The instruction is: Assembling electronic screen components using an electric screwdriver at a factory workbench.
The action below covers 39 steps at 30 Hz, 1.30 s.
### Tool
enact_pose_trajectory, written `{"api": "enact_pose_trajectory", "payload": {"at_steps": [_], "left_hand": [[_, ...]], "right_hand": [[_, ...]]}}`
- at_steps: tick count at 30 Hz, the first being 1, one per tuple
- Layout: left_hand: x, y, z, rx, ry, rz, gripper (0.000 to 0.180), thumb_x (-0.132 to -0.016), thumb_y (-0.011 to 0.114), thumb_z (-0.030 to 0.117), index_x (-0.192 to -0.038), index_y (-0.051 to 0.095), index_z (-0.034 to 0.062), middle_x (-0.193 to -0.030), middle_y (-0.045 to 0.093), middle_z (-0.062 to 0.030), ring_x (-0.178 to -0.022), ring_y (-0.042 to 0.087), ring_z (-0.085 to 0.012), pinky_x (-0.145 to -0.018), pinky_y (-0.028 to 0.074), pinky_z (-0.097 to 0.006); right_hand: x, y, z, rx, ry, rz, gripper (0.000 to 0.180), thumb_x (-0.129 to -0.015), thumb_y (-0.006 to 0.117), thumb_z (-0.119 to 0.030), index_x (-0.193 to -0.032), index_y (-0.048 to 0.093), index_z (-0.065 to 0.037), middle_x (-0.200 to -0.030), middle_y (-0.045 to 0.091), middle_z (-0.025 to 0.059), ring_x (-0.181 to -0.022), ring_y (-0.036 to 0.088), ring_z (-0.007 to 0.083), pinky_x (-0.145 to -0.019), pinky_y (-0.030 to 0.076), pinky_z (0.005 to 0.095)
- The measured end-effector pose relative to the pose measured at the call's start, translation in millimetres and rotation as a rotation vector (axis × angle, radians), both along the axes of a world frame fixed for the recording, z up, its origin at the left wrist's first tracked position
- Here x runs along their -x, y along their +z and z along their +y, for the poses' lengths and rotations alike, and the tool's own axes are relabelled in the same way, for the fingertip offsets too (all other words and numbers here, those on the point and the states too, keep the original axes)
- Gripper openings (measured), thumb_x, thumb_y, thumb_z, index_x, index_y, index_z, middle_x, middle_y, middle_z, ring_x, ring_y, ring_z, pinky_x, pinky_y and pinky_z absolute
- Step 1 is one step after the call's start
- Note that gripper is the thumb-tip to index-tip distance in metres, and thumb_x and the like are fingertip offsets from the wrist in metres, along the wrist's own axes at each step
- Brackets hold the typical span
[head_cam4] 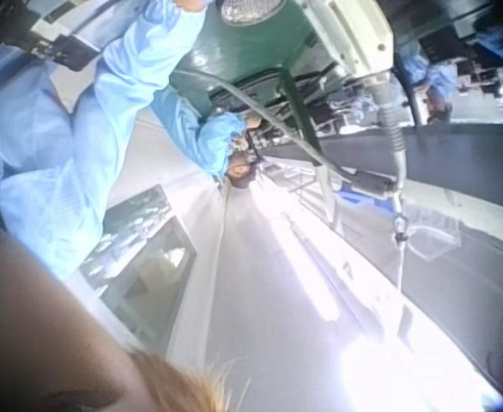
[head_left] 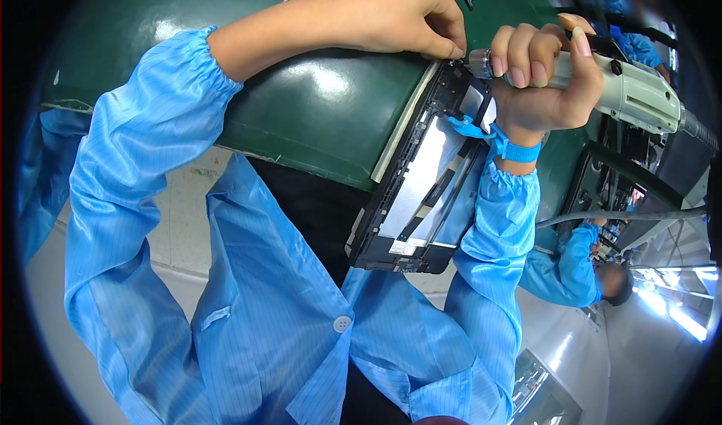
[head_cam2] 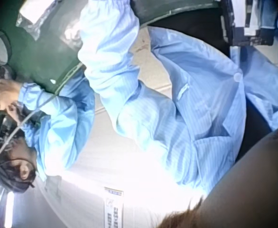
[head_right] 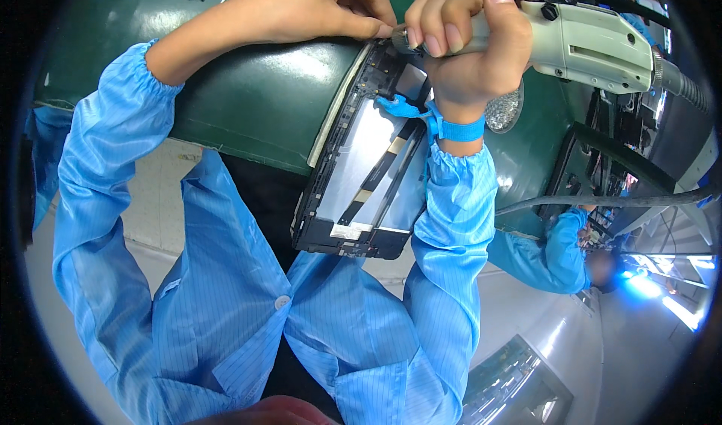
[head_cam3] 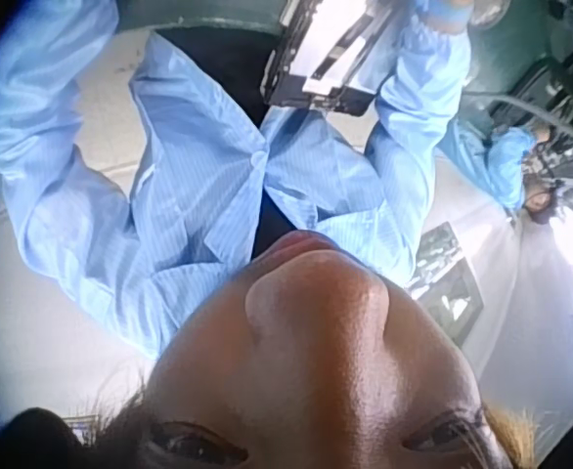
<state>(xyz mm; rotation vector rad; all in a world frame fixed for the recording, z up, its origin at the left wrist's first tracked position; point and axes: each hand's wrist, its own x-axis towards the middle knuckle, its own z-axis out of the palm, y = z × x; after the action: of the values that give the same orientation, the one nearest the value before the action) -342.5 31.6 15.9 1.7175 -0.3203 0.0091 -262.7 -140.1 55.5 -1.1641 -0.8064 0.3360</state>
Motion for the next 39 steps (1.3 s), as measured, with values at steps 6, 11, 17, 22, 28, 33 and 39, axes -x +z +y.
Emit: {"api": "enact_pose_trajectory", "payload": {"at_steps": [6,11,17,22,28,33,39], "left_hand": [[2.2,-2.6,0.4,-0.009,0.004,-0.003,0.023,-0.086,0.068,0.015,-0.096,0.071,-0.0058,-0.084,0.072,-0.0192,-0.073,0.069,-0.0227,-0.070,0.053,-0.033],[3.6,-0.7,-0.4,-0.009,-0.007,-0.014,0.022,-0.087,0.067,0.014,-0.097,0.071,-0.0057,-0.084,0.072,-0.0193,-0.072,0.068,-0.0225,-0.070,0.052,-0.034],[2.6,-0.3,-4.0,-0.028,-0.022,0.039,0.022,-0.087,0.066,0.013,-0.098,0.070,-0.0050,-0.082,0.071,-0.0180,-0.071,0.064,-0.0203,-0.069,0.050,-0.033],[1.0,1.7,-7.0,-0.063,-0.007,0.059,0.021,-0.088,0.067,0.014,-0.095,0.069,-0.0060,-0.076,0.069,-0.0126,-0.068,0.058,-0.0136,-0.066,0.048,-0.030],[0.9,8.1,-10.5,-0.110,0.006,0.122,0.024,-0.090,0.067,0.016,-0.096,0.069,-0.0072,-0.073,0.068,-0.0102,-0.068,0.057,-0.0114,-0.065,0.047,-0.029],[0.5,12.7,-9.2,-0.180,0.014,0.179,0.026,-0.090,0.068,0.018,-0.096,0.069,-0.0078,-0.074,0.069,-0.0110,-0.067,0.057,-0.0115,-0.064,0.047,-0.030],[3.9,7.5,-8.7,-0.093,0.018,0.114,0.027,-0.089,0.068,0.019,-0.096,0.070,-0.0072,-0.080,0.071,-0.0135,-0.071,0.061,-0.0124,-0.067,0.049,-0.029]], "right_hand": [[1.1,-1.7,1.0,0.004,0.027,-0.002,0.035,-0.094,0.042,-0.031,-0.103,0.059,-0.002,-0.051,0.030,-0.0030,-0.042,0.033,0.0104,-0.045,0.035,0.0305],[8.1,5.6,7.3,0.127,-0.008,-0.039,0.040,-0.098,0.039,-0.032,-0.110,0.057,0.002,-0.051,0.030,-0.0028,-0.042,0.034,0.0103,-0.046,0.036,0.0308],[17.5,13.6,10.9,0.186,0.035,0.200,0.024,-0.101,0.053,-0.027,-0.089,0.049,-0.006,-0.045,0.032,-0.0019,-0.032,0.031,0.0117,-0.035,0.035,0.0281],[15.3,17.1,14.5,0.189,0.034,0.135,0.030,-0.101,0.054,-0.022,-0.076,0.048,-0.007,-0.044,0.032,-0.0021,-0.032,0.032,0.0113,-0.035,0.034,0.0271],[15.9,17.8,13.7,0.192,0.017,0.129,0.032,-0.101,0.055,-0.021,-0.072,0.048,-0.008,-0.045,0.033,-0.0018,-0.033,0.033,0.0111,-0.036,0.034,0.0262],[16.3,15.8,12.7,0.190,-0.024,0.155,0.033,-0.101,0.054,-0.023,-0.072,0.049,-0.008,-0.045,0.032,-0.0018,-0.033,0.033,0.0113,-0.036,0.034,0.0265],[17.8,13.1,13.1,0.177,-0.060,0.159,0.029,-0.101,0.054,-0.024,-0.079,0.050,-0.006,-0.046,0.033,-0.0022,-0.033,0.034,0.0112,-0.036,0.036,0.0264]]}}
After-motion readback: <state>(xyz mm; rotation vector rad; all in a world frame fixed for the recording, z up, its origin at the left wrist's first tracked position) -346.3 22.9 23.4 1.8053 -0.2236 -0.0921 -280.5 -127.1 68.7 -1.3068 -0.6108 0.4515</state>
